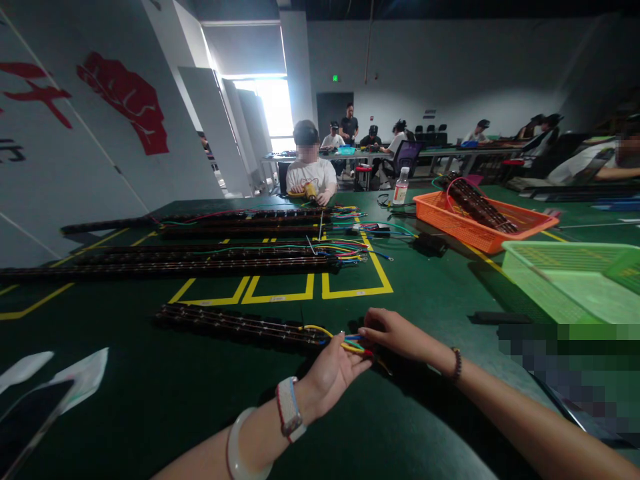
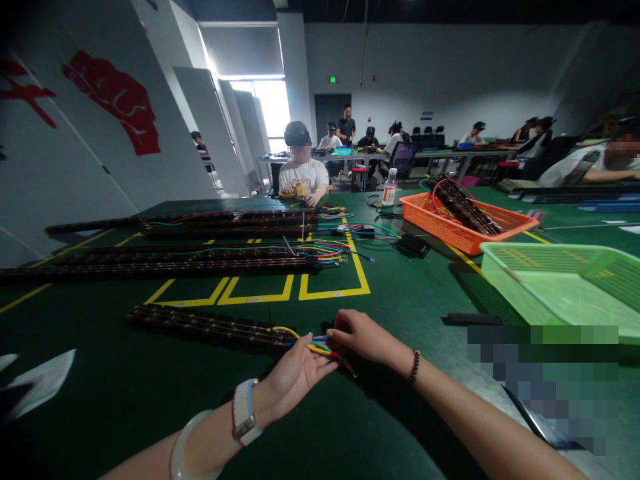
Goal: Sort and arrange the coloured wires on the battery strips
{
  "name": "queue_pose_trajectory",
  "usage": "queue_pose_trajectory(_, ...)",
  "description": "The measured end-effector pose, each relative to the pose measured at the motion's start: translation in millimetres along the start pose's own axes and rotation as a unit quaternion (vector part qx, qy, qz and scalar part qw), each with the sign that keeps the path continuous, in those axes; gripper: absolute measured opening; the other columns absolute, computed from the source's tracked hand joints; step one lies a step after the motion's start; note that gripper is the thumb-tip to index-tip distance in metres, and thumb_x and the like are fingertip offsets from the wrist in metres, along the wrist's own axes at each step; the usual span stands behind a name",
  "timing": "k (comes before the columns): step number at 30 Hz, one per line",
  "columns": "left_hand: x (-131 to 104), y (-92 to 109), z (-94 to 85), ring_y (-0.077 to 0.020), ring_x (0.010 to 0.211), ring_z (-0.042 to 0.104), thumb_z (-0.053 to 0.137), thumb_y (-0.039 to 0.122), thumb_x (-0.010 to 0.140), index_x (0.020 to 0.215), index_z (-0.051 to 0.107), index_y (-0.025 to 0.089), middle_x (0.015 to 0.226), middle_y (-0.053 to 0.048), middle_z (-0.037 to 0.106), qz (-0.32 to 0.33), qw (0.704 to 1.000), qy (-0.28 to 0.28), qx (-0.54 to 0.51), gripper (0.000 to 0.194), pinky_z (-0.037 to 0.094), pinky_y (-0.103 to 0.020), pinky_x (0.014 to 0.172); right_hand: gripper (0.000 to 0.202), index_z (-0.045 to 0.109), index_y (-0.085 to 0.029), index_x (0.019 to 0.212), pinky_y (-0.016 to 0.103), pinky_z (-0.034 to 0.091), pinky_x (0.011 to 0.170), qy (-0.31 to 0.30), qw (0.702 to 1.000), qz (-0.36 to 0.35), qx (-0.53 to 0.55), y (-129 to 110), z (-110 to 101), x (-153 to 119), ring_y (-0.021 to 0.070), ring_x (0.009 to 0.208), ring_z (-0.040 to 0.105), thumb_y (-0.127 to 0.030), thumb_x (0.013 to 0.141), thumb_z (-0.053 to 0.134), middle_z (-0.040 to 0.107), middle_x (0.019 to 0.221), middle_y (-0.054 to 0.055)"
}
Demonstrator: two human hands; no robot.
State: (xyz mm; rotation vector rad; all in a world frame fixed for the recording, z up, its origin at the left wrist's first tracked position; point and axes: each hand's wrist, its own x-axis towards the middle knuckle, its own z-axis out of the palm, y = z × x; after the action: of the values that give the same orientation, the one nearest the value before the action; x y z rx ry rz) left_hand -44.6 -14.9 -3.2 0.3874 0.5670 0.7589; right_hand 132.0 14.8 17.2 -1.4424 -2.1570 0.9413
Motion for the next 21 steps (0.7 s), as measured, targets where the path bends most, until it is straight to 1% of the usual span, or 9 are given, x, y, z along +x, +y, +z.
queue_pose_trajectory(4,1,-1,-1.1,-0.0225,0.120,0.048,0.032,0.031,0.094,0.118,0.048,0.007,0.125,-0.018,0.053,0.011,1.000,-0.002,-0.003,0.039,0.029,-0.041,0.107,0.031,0.055,-0.016,0.080,0.025,0.042,0.063,0.050,0.997,-0.012,-0.049,-1,3,-2,0.0143,0.072,0.052,-0.047,0.083,0.054,0.058,0.087,0.006)
queue_pose_trajectory(6,0,0,0.4,-0.0221,0.122,0.046,0.030,0.033,0.094,0.122,0.047,0.008,0.126,-0.018,0.053,0.014,1.000,-0.011,0.000,0.041,0.028,-0.041,0.108,0.033,0.056,-0.016,0.081,0.025,0.041,0.061,0.050,0.997,-0.001,-0.059,-1,4,-2,0.0143,0.071,0.053,-0.049,0.083,0.052,0.059,0.085,0.006)
queue_pose_trajectory(8,-3,2,3.6,-0.0211,0.124,0.044,0.029,0.034,0.094,0.127,0.045,0.008,0.128,-0.017,0.052,0.019,1.000,-0.017,0.009,0.044,0.026,-0.039,0.109,0.037,0.060,-0.016,0.082,0.024,0.038,0.058,0.008,0.998,0.014,-0.060,-3,4,-4,0.0136,0.065,0.053,-0.050,0.087,0.045,0.062,0.079,0.005)
queue_pose_trajectory(11,-7,6,9.3,-0.0204,0.124,0.043,0.029,0.034,0.094,0.132,0.041,0.008,0.129,-0.016,0.052,0.015,0.999,-0.008,0.028,0.047,0.025,-0.037,0.109,0.049,0.062,-0.015,0.077,0.023,0.034,0.051,-0.078,0.996,0.040,-0.034,-8,1,-6,0.0111,0.054,0.049,-0.051,0.092,0.033,0.062,0.068,0.004)
queue_pose_trajectory(14,-9,7,11.4,-0.0216,0.124,0.043,0.029,0.036,0.094,0.133,0.041,0.009,0.127,-0.016,0.053,0.005,0.999,-0.006,0.041,0.049,0.026,-0.037,0.108,0.052,0.062,-0.014,0.077,0.022,0.033,0.048,-0.134,0.987,0.067,0.052,-10,-1,-8,0.0095,0.051,0.047,-0.053,0.092,0.032,0.061,0.067,0.003)
queue_pose_trajectory(16,-8,7,10.0,-0.0222,0.123,0.043,0.030,0.038,0.093,0.132,0.043,0.008,0.126,-0.016,0.054,0.012,0.999,-0.014,0.040,0.050,0.027,-0.037,0.106,0.051,0.061,-0.014,0.081,0.022,0.036,0.048,-0.172,0.972,0.081,0.136,-9,-1,-8,0.0096,0.051,0.048,-0.054,0.092,0.031,0.061,0.066,0.003)
queue_pose_trajectory(18,-6,6,7.4,-0.0224,0.122,0.044,0.033,0.039,0.093,0.131,0.045,0.008,0.125,-0.016,0.054,0.013,0.999,-0.015,0.035,0.051,0.029,-0.036,0.105,0.050,0.060,-0.014,0.083,0.021,0.037,0.047,-0.184,0.960,0.081,0.192,-7,1,-8,0.0092,0.050,0.048,-0.054,0.092,0.032,0.058,0.063,0.002)
queue_pose_trajectory(21,-3,5,3.3,-0.0221,0.120,0.046,0.036,0.041,0.092,0.131,0.044,0.010,0.125,-0.015,0.054,0.002,1.000,-0.012,0.023,0.051,0.031,-0.037,0.105,0.049,0.061,-0.014,0.083,0.020,0.034,0.043,-0.169,0.965,0.067,0.189,-6,3,-8,0.0073,0.046,0.043,-0.054,0.091,0.036,0.052,0.059,-0.001)
